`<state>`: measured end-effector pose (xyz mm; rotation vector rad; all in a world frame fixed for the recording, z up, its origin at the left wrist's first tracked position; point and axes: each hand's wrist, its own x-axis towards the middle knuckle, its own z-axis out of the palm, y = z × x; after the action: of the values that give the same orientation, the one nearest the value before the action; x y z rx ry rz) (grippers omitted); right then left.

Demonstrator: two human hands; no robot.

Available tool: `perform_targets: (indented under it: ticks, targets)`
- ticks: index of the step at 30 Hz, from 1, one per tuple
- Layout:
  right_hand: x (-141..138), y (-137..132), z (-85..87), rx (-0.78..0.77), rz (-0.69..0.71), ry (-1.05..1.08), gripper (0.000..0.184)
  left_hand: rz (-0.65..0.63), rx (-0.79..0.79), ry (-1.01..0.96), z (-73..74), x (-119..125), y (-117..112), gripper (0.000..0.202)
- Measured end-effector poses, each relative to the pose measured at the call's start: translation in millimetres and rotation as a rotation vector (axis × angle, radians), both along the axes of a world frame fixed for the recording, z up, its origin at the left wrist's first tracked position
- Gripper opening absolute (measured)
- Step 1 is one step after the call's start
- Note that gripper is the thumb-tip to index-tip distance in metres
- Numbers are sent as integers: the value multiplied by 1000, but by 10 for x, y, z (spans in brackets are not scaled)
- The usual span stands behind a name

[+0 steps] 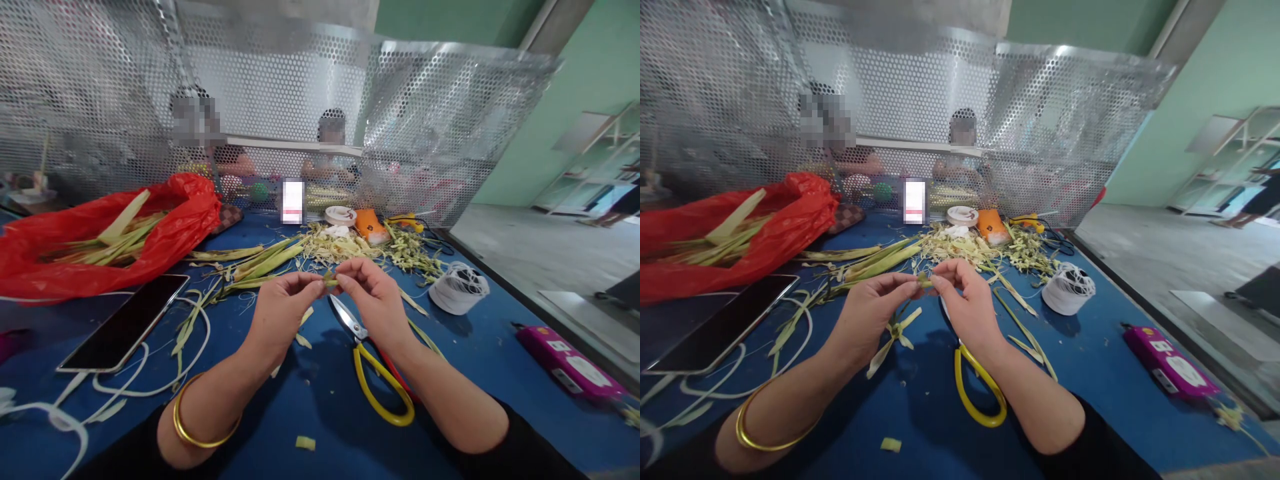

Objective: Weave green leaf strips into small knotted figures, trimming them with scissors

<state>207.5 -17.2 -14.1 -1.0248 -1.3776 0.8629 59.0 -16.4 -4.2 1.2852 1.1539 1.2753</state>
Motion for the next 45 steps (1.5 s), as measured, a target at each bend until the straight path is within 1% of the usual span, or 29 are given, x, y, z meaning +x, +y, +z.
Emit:
perform_targets:
  ticks: [3, 7, 10, 13, 16, 20, 24, 28, 31, 34, 38, 41, 43, 45]
  targets:
    - [18, 0, -1, 99, -50, -89, 8, -35, -124, -168, -24, -1, 24, 12]
    - [21, -22, 2, 324, -24, -284, 8, -83, -171, -239, -41, 11, 30, 14]
    - [13, -32, 4, 416, -43, -366, 11, -120, -205, -280, -35, 20, 21, 16]
    - [8, -35, 9, 419, -83, -391, 12, -147, -244, -316, -28, 22, 14, 14]
    - [11, -40, 22, 398, -92, -398, 13, -138, -233, -298, -28, 23, 9, 11]
    - [22, -48, 42, 374, -74, -410, 13, -135, -230, -297, -13, 22, -4, 12]
    - [29, -37, 47, 393, -32, -431, 11, -126, -294, -386, 21, 20, -14, 13]
    - [25, -31, 40, 392, -49, -425, 11, -152, -331, -416, 26, 13, -17, 12]
    - [14, -44, 36, 375, -60, -401, 11, -134, -263, -337, 7, 15, -15, 12]
    - [0, -60, 42, 326, -57, -347, 11, -99, -137, -229, -7, 24, -17, 11]
    - [-12, -60, 50, 182, -65, -214, 12, -74, -11, -119, -10, 20, -23, 9]
    - [-15, -39, 34, 58, -78, -126, 10, -86, 82, 33, -12, 3, -21, 12]
    - [-18, -22, 15, 17, -55, -53, 6, -75, 144, 153, -10, -8, -18, 12]
    - [-22, -9, -1, -6, -6, -1, 12, -53, 190, 248, -5, -13, -16, 12]
